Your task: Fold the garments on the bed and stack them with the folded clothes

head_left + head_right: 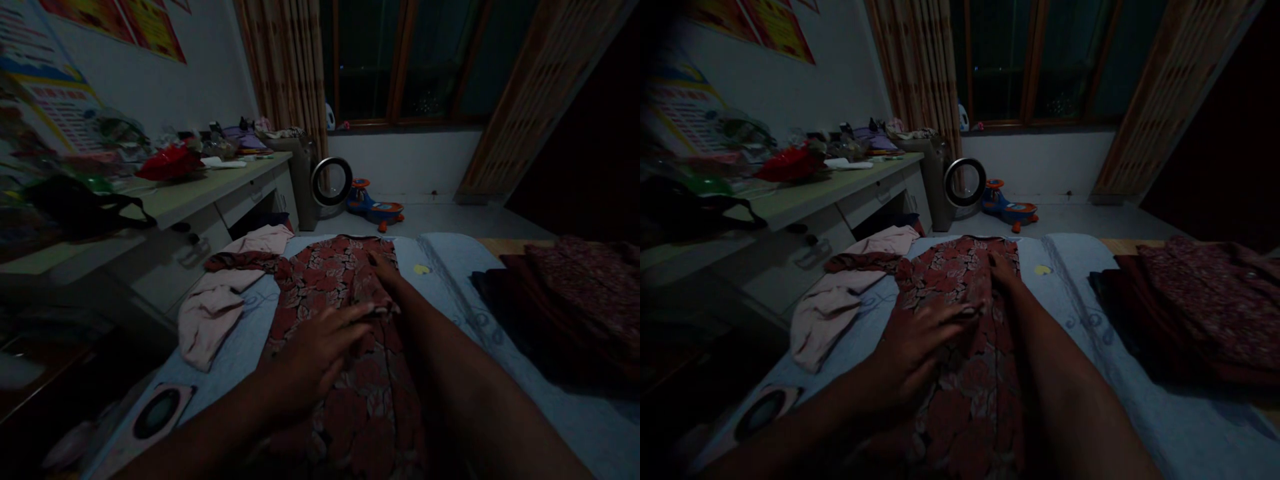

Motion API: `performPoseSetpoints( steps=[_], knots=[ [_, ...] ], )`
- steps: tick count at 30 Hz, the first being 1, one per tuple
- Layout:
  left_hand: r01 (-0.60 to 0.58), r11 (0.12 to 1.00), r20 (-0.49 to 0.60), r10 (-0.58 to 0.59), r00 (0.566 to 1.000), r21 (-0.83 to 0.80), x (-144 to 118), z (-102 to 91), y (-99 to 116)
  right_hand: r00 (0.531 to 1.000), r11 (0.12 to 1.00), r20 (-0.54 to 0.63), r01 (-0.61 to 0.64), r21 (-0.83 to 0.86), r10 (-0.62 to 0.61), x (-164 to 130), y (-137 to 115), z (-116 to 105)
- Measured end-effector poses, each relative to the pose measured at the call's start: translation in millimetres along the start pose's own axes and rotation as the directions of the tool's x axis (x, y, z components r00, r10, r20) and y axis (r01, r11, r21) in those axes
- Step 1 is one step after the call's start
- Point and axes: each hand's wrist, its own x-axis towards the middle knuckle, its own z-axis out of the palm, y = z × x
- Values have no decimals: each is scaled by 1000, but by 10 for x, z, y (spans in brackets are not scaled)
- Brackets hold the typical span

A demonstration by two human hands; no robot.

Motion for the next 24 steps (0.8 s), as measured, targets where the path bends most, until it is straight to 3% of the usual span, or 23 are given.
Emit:
performPoseSetpoints(
  steps=[3, 6, 10, 12, 18, 22, 24],
  knots=[
    [-101, 988, 113, 88, 990, 115, -37, 299, 187, 993, 994, -62, -99, 40, 101, -248, 3, -208],
    [-198, 947, 169, 159, 973, 252, -74, 573, 350, 978, 979, -71, -191, 70, 196, -708, 10, -446],
    [-272, 896, 174, 223, 959, 350, -146, 885, 479, 912, 905, 104, -407, 123, 396, -1455, -40, -638],
    [-277, 887, 176, 225, 958, 371, -185, 998, 498, 895, 887, 159, -439, 144, 418, -1789, -110, -651],
    [-281, 875, 172, 230, 958, 394, -274, 1083, 512, 892, 836, 252, -443, 324, 375, -2420, -353, -535],
    [-288, 888, 142, 254, 957, 359, -381, 1042, 571, 943, 870, 136, -332, 364, 303, -2615, -390, -503],
    [-305, 909, 174, 264, 949, 284, -465, 1012, 615, 948, 912, 72, -317, 262, 309, -2687, -365, -511]
  ],
)
